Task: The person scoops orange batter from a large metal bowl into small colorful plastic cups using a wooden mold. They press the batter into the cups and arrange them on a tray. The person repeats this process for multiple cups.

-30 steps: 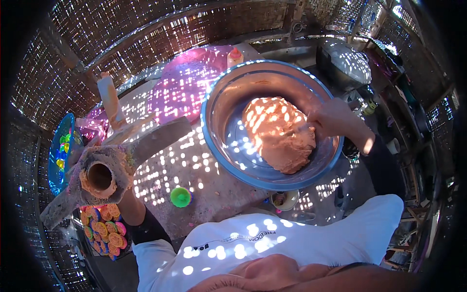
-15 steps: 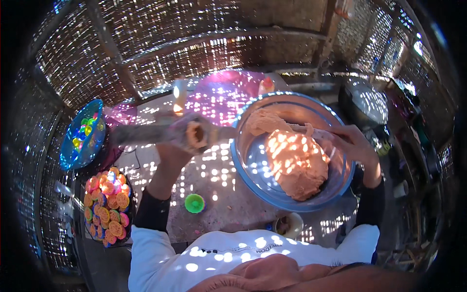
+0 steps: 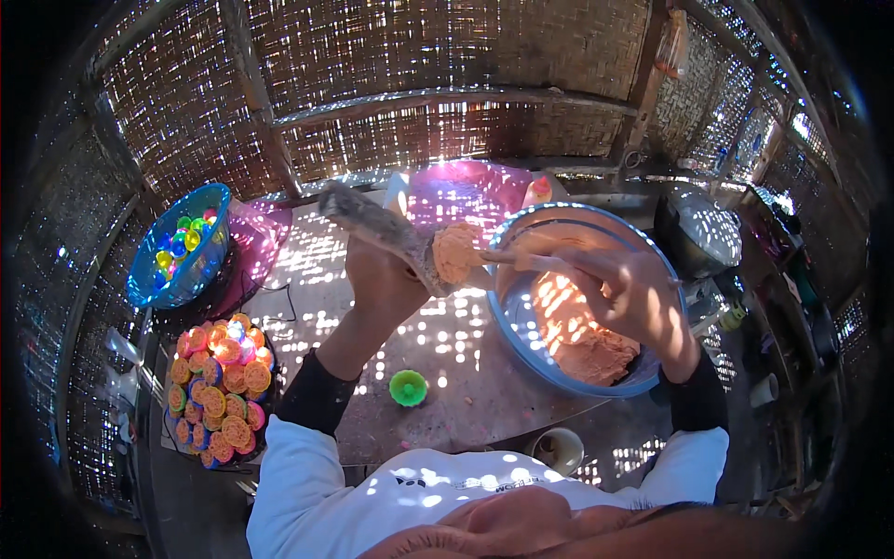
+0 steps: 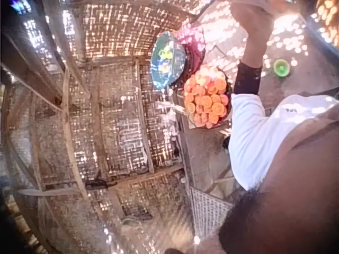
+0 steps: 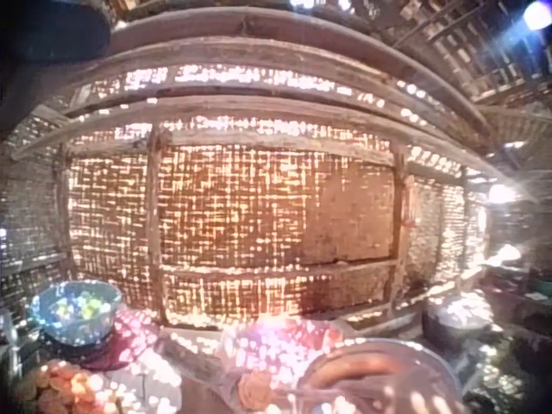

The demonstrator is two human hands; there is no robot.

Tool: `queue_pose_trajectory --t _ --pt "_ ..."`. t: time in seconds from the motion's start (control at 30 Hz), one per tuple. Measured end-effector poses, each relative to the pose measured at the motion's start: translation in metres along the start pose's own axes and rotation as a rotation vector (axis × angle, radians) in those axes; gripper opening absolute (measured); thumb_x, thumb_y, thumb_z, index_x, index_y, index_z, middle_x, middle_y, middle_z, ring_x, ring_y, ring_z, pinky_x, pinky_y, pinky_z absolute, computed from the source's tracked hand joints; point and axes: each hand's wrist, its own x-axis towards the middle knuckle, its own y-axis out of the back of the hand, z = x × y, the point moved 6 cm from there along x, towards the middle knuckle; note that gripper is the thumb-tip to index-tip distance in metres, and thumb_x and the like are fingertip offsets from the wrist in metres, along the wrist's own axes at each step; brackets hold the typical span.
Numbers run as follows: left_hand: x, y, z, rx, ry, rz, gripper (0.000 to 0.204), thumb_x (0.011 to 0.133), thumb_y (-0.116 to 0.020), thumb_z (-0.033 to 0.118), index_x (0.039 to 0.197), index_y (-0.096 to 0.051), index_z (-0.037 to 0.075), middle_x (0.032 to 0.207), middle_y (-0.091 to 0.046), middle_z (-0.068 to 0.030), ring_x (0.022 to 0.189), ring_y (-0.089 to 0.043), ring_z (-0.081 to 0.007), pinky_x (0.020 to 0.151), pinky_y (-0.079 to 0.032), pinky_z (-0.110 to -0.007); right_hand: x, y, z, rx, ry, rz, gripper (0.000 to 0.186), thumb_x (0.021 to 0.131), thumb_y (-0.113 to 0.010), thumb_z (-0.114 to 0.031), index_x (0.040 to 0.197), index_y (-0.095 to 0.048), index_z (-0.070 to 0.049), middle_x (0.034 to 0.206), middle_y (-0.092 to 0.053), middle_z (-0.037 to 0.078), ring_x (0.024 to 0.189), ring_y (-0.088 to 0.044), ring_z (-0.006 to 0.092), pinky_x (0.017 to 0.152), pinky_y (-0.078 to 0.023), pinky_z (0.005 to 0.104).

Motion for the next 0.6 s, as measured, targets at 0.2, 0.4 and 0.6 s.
queue_pose_trajectory --t 0.2,0.4,0.6 --pt "-0.001 0.014 0.011 0.819 -0.103 -0.068 0.036 0.065 -0.07 0.031 0.088 -0.059 0.004 0.086 -0.053 -0.0125 0.076 -0.053 -0.0286 0.067 -0.04 -0.04 0.043 -0.052 -0.07 -0.298 0.021 -0.342 0.035 0.076 -0.054 -0.013 0.11 -0.051 -0.006 0.08 -0.062 0.011 0.054 -0.06 0.0256 0.045 -0.048 0.0342" --pt "-0.001 0.042 -0.012 0.904 -0.194 0.07 0.042 0.063 -0.07 0.041 0.089 -0.063 0.009 0.079 -0.059 -0.0054 0.071 -0.058 -0.0214 0.063 -0.043 -0.036 0.026 -0.055 -0.1 -0.478 0.051 -0.17 0.031 0.076 -0.055 -0.013 0.107 -0.054 -0.011 0.067 -0.055 0.004 0.054 -0.057 0.0202 0.043 -0.044 0.0298" --pt "-0.011 0.078 -0.058 0.227 0.173 0.158 0.051 0.068 -0.067 0.038 0.103 -0.054 0.003 0.101 -0.054 -0.0124 0.089 -0.055 -0.029 0.073 -0.044 -0.04 -0.008 -0.028 -0.108 -0.483 -0.209 -0.01 0.025 0.08 -0.058 -0.014 0.104 -0.061 -0.013 0.091 -0.061 -0.002 0.071 -0.057 0.0072 0.059 -0.043 0.0278"
